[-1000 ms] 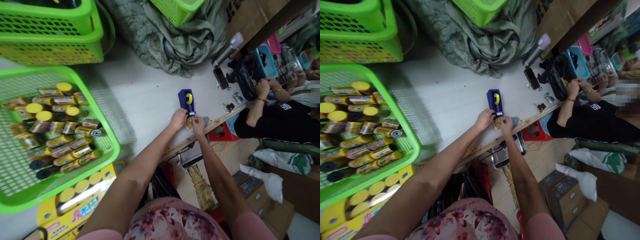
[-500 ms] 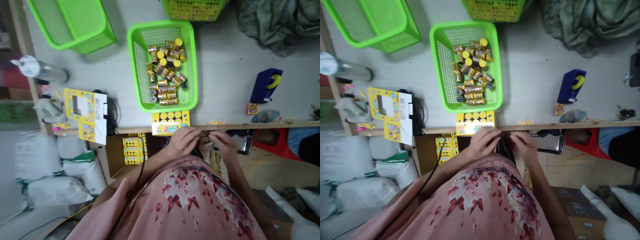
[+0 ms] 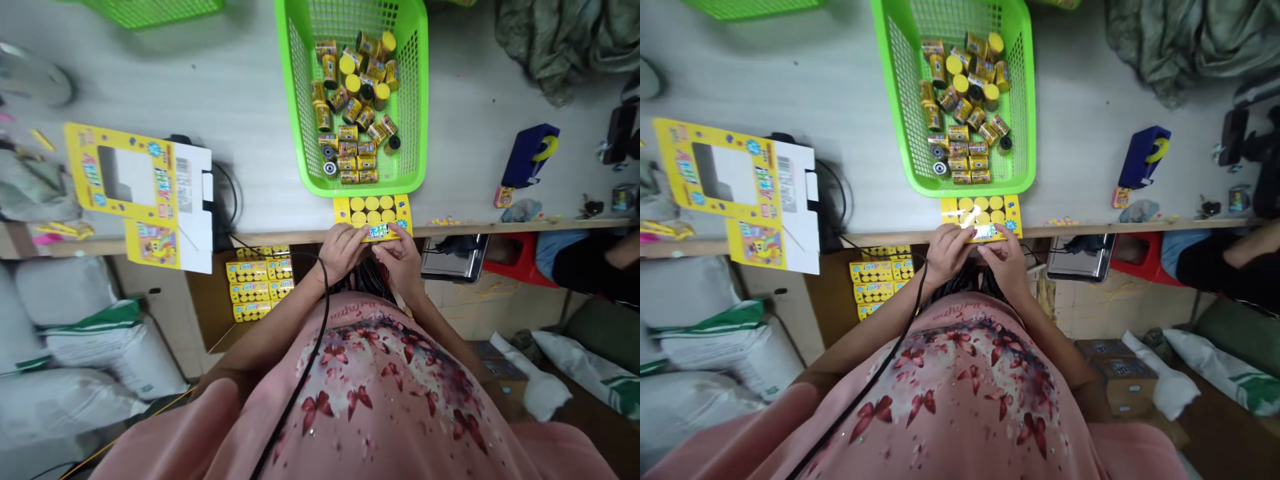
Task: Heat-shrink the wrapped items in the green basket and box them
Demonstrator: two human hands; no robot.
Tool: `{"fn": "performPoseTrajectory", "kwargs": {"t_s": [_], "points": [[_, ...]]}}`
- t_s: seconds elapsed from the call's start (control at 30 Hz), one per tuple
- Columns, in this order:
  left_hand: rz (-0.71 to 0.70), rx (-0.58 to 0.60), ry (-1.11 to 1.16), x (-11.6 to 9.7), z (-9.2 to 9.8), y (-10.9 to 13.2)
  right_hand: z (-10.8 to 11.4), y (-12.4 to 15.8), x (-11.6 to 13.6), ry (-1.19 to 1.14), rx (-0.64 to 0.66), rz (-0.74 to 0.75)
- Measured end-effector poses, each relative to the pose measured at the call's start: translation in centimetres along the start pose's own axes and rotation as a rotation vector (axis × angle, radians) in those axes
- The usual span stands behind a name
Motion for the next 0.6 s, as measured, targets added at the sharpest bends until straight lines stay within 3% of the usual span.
{"fn": "performPoseTrajectory", "kwargs": {"t_s": [0.2,0.4,0.5,0.6], "points": [[0.002,0.059,0.029,0.8,-0.2,0.7,-0.2,-0.2,-0.7,0.027,-0.039,-0.033],[0.103,0.182,0.036,1.5,-1.2,1.6,-0.5,-0.7,-2.1,0.085,-0.067,0.066],[0.139,0.160,-0.019,1.2,-1.3,1.1,-0.8,-1.2,-3.1,0.099,-0.099,0.094],[0.100,0.048,-0.128,0.3,-0.9,0.0,-0.9,-1.4,-3.7,0.138,-0.114,0.096]]}}
Point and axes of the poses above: each hand's wrist, its own y-axis away from the middle knuckle, its own z-axis out of the back of the hand, x = y × z, the point moved 6 cm from there along -y, towards the middle knuckle, and after that the axes turned 9 degrees about y, right-handed, at the moved point
